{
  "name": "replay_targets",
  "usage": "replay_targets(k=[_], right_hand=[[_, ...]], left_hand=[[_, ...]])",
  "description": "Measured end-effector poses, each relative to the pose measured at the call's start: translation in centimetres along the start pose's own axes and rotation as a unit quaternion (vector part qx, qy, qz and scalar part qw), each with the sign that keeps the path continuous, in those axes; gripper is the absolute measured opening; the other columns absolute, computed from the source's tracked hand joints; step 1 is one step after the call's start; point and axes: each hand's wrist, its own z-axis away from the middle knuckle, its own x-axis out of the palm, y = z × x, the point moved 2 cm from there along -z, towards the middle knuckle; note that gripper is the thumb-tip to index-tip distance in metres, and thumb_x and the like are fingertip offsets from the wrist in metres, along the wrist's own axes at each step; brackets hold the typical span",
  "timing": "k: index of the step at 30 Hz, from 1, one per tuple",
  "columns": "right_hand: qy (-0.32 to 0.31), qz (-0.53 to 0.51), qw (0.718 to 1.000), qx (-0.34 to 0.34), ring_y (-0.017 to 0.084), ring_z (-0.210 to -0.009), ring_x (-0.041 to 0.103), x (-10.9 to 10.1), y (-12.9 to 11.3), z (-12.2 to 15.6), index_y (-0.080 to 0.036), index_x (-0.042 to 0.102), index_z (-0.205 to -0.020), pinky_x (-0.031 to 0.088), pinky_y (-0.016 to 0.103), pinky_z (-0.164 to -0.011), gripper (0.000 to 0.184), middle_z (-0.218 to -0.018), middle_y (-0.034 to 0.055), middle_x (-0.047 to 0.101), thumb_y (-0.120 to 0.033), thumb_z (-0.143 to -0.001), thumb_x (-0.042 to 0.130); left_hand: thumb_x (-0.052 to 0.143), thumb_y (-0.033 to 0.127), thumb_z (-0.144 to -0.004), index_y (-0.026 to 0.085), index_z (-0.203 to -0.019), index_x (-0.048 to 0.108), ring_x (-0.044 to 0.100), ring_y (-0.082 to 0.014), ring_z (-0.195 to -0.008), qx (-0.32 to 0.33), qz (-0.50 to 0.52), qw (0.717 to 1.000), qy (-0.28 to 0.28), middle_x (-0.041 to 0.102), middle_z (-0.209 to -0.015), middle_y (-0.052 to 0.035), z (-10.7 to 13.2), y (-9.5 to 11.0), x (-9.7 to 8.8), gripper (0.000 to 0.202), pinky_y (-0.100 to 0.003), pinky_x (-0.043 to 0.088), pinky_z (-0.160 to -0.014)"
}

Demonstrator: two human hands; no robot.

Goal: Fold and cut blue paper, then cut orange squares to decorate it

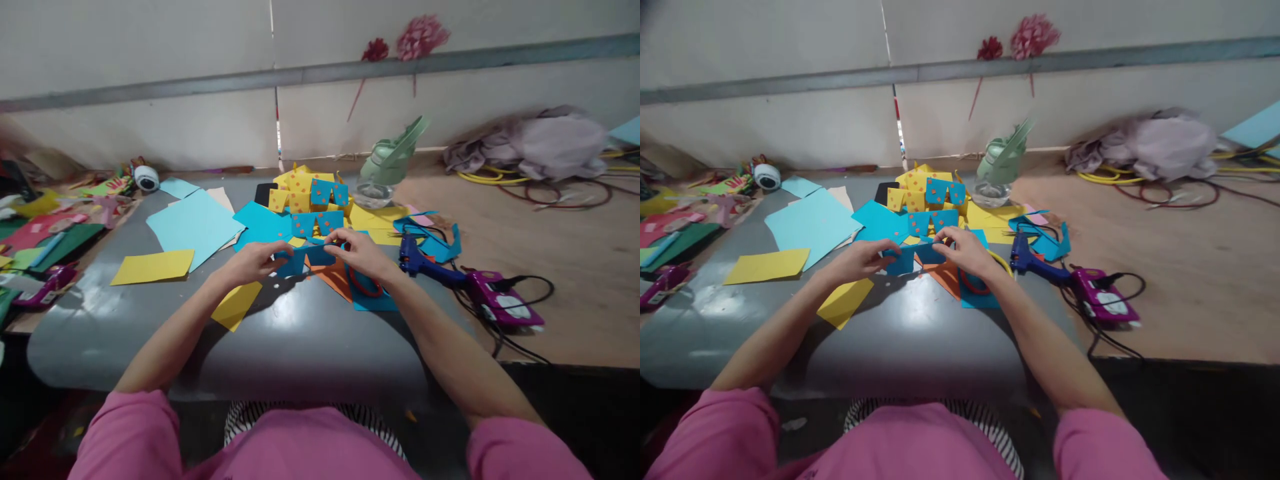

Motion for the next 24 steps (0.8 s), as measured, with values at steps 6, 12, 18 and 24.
replay_targets(k=[6,12,18,24], right_hand=[[-0.020,-0.026,0.998,-0.054,0.022,-0.092,0.065,-0.7,-0.2,0.3,-0.022,0.068,-0.084,0.050,0.036,-0.079,0.021,-0.101,0.0077,0.071,-0.042,-0.087,0.062],[-0.008,-0.012,0.993,-0.116,0.025,-0.105,0.065,-0.4,-0.6,0.9,-0.024,0.071,-0.086,0.049,0.041,-0.095,0.016,-0.108,0.0090,0.071,-0.039,-0.090,0.063],[-0.015,-0.008,0.998,-0.061,0.022,-0.087,0.065,0.4,-0.8,1.0,-0.023,0.068,-0.088,0.050,0.035,-0.078,0.018,-0.096,0.0069,0.072,-0.039,-0.091,0.060],[0.012,-0.021,0.999,-0.041,0.021,-0.083,0.065,0.7,-0.8,1.2,-0.023,0.066,-0.087,0.049,0.034,-0.073,0.020,-0.097,0.0066,0.072,-0.041,-0.091,0.059]], left_hand=[[0.049,0.039,-0.094,0.023,-0.118,0.057,0.066,-0.0146,-0.069,-0.006,0.059,0.998,0.007,0.075,-0.100,-0.0059,0.2,-0.3,0.4,0.029,-0.024,0.044,-0.063],[0.050,0.031,-0.093,0.024,-0.113,0.059,0.065,-0.0148,-0.072,0.000,0.026,0.999,0.020,0.074,-0.099,-0.0050,0.7,-0.3,1.0,0.024,-0.024,0.043,-0.064],[0.046,0.030,-0.094,0.023,-0.110,0.060,0.063,-0.0133,-0.071,0.023,-0.003,1.000,0.017,0.073,-0.099,-0.0045,0.9,-0.2,0.8,0.022,-0.024,0.044,-0.065],[0.048,0.036,-0.094,0.022,-0.110,0.062,0.062,-0.0148,-0.068,0.010,-0.049,0.999,0.016,0.071,-0.088,-0.0036,0.9,-0.4,1.0,0.025,-0.025,0.041,-0.063]])
